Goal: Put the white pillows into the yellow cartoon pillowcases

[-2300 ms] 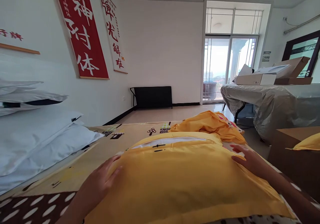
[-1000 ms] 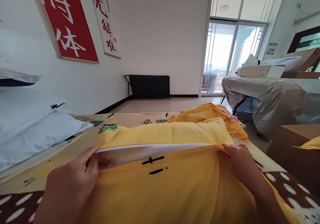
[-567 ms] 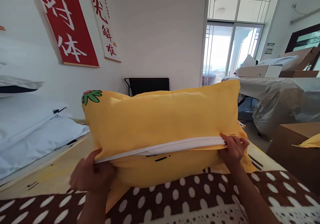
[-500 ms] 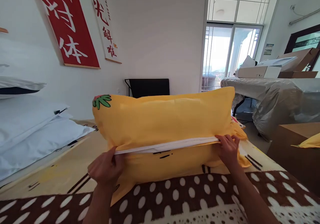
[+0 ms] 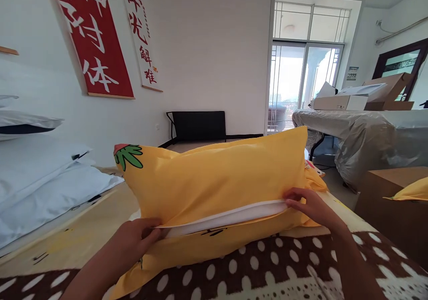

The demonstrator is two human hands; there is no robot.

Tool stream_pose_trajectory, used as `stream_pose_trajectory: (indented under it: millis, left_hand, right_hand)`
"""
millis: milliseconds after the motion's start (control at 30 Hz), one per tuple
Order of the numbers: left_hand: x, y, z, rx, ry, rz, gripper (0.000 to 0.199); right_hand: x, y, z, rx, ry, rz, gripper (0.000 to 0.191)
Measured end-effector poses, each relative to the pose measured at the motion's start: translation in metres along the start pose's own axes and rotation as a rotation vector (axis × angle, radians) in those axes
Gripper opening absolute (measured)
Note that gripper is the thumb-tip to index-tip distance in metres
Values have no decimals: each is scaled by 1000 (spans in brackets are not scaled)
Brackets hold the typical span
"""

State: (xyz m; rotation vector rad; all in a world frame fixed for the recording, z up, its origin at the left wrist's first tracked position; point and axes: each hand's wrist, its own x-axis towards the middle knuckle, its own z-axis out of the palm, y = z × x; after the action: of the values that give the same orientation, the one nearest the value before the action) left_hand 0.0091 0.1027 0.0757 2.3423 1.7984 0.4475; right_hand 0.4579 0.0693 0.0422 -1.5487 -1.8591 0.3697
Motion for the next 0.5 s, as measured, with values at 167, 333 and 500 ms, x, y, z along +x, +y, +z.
stream_pose_trajectory:
  millis: [167, 333, 500]
  left_hand:
    - [-13, 2, -5, -41, -143, 42, 40]
    - [-20, 6, -12, -82, -232, 54, 47]
    - [-16, 6, -11, -36, -250, 62, 50]
  right_hand:
    - [-4, -9, 14, -474, 110, 48, 19]
    - [-3, -16, 24, -754, 167, 229, 22]
    - [-6, -3, 7, -716, 202, 309, 14]
